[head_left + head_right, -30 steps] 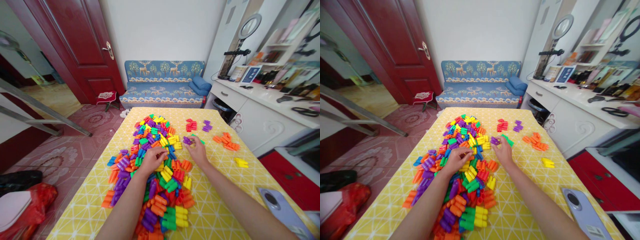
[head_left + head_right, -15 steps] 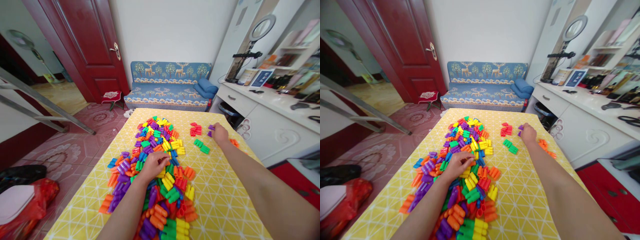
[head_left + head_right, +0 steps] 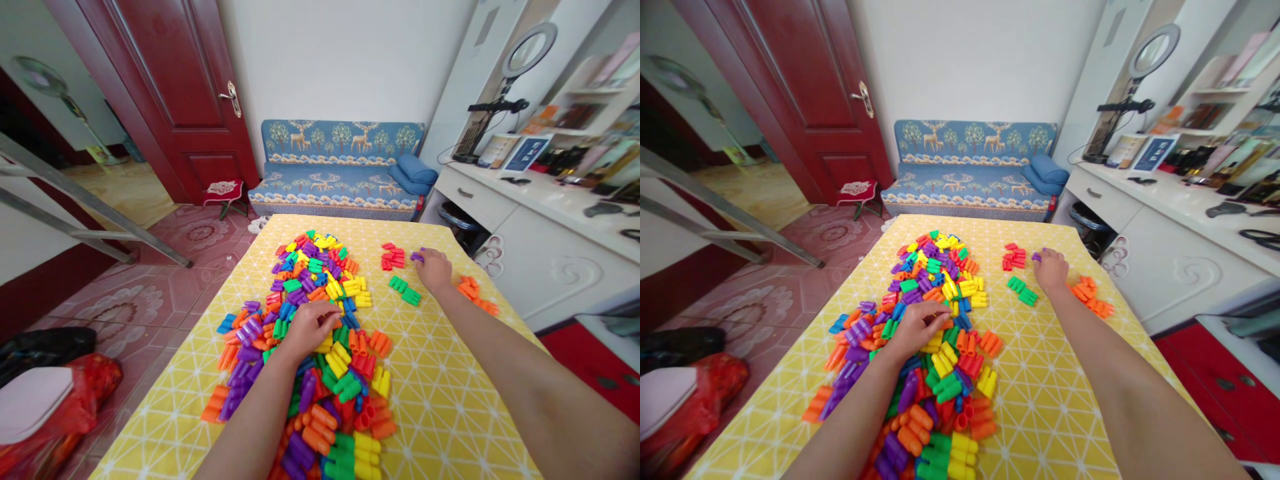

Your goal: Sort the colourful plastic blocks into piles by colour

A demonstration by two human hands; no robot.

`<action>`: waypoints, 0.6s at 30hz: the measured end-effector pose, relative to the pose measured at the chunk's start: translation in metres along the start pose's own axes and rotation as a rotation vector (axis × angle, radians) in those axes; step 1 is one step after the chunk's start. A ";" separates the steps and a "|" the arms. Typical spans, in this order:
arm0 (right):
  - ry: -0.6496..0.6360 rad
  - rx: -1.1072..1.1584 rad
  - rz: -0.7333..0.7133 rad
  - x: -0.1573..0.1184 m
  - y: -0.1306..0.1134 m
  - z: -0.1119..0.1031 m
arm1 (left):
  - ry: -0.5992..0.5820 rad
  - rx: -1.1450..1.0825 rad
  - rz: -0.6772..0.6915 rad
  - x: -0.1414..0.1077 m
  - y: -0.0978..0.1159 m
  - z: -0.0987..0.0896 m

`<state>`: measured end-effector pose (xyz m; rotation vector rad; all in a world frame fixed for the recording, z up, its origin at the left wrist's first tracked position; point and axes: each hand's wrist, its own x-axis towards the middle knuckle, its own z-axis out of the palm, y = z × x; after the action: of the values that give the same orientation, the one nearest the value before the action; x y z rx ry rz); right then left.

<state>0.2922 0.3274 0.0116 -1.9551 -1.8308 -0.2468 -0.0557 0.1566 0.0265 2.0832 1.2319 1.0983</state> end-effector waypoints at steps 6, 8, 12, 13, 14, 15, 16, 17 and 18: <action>0.062 0.458 -0.212 -0.062 -0.055 0.000 | 0.000 -0.004 0.013 -0.001 -0.003 0.002; -0.047 0.536 -0.305 -0.084 -0.078 0.003 | 0.003 0.002 0.017 -0.001 -0.004 0.002; -0.208 0.526 -0.434 -0.107 -0.119 0.005 | 0.014 0.004 0.015 -0.001 -0.006 0.003; -0.232 0.499 -0.433 -0.108 -0.126 0.004 | 0.017 0.006 0.016 -0.001 -0.007 0.003; -0.252 0.474 -0.429 -0.109 -0.132 0.002 | 0.018 0.007 0.017 -0.001 -0.007 0.003; -0.270 0.456 -0.429 -0.109 -0.137 0.000 | 0.017 0.009 0.020 -0.001 -0.007 0.003; -0.285 0.447 -0.430 -0.110 -0.141 -0.002 | 0.015 0.010 0.024 -0.001 -0.007 0.003; -0.299 0.447 -0.429 -0.110 -0.144 -0.003 | 0.012 0.011 0.027 -0.001 -0.007 0.003; -0.312 0.459 -0.421 -0.111 -0.147 -0.004 | 0.009 0.013 0.030 -0.001 -0.008 0.003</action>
<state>0.1377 0.2287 -0.0027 -1.3404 -2.2437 0.3460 -0.0569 0.1591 0.0186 2.1149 1.2187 1.1177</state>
